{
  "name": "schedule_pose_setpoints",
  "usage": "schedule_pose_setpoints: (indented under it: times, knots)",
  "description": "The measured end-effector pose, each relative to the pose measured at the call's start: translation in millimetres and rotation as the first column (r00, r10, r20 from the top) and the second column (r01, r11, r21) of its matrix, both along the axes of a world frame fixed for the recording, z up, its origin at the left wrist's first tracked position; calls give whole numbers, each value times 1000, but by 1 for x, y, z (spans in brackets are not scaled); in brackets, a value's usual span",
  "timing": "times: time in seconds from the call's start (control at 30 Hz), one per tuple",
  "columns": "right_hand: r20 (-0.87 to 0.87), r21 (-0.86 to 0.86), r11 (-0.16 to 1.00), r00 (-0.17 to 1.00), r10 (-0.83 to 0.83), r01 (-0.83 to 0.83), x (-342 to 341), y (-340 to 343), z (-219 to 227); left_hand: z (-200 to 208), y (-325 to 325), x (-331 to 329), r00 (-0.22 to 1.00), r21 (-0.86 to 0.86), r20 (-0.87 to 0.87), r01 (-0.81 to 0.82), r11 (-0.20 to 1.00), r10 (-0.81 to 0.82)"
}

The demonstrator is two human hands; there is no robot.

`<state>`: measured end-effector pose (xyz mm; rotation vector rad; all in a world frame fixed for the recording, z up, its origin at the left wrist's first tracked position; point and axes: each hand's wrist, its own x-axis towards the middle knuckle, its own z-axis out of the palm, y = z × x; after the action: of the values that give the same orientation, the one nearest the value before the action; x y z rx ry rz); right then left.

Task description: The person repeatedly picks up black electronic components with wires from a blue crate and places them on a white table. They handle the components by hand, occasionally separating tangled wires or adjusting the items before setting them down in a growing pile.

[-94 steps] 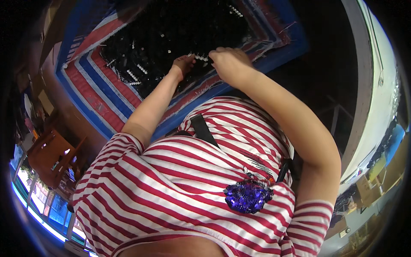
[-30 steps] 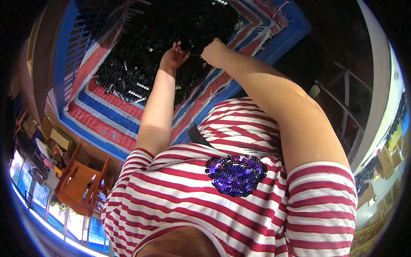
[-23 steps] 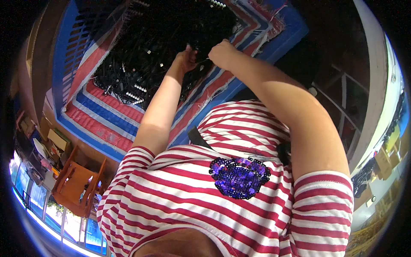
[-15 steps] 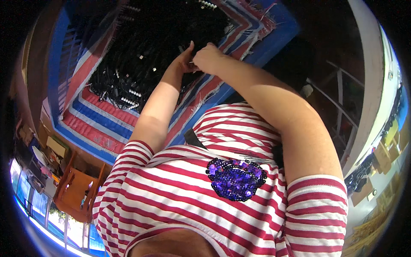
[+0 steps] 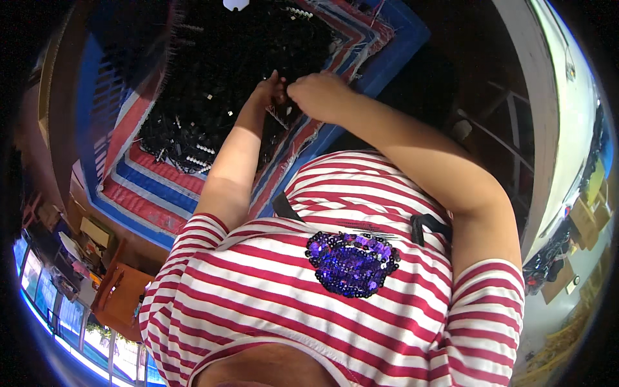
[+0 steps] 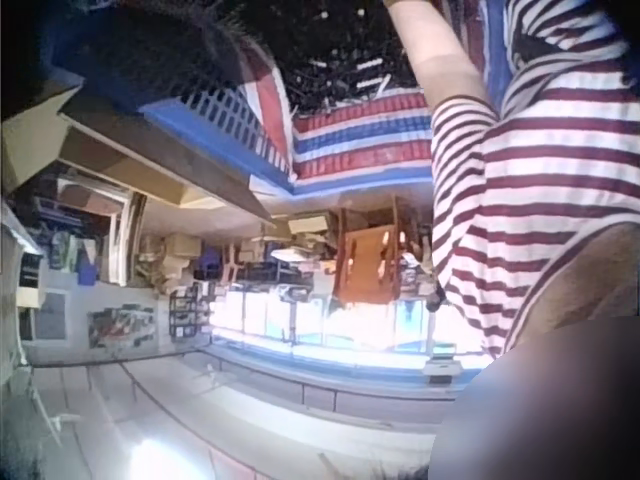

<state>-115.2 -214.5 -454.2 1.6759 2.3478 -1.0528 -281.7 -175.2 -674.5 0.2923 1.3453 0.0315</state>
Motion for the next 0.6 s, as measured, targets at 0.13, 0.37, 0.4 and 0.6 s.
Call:
schedule_pose_setpoints:
  times: [0.13, 0.37, 0.4, 0.6]
  knots:
    - [-263, 175, 937, 932, -250, 301, 43, -16, 36, 19, 12, -9, 977, 154, 193, 65, 986, -94]
    - [-333, 253, 888, 896, -294, 385, 69, -46, 50, 137, 35, -9, 942, 486, 124, 217, 846, -313]
    - [-342, 224, 887, 885, -317, 404, 69, -45, 51, 154, 38, -12, 926, 530, 117, 248, 811, -359]
    - [-331, 48, 884, 843, -425, 465, 62, -31, 54, 284, 44, -19, 837, 618, 68, 392, 682, -543]
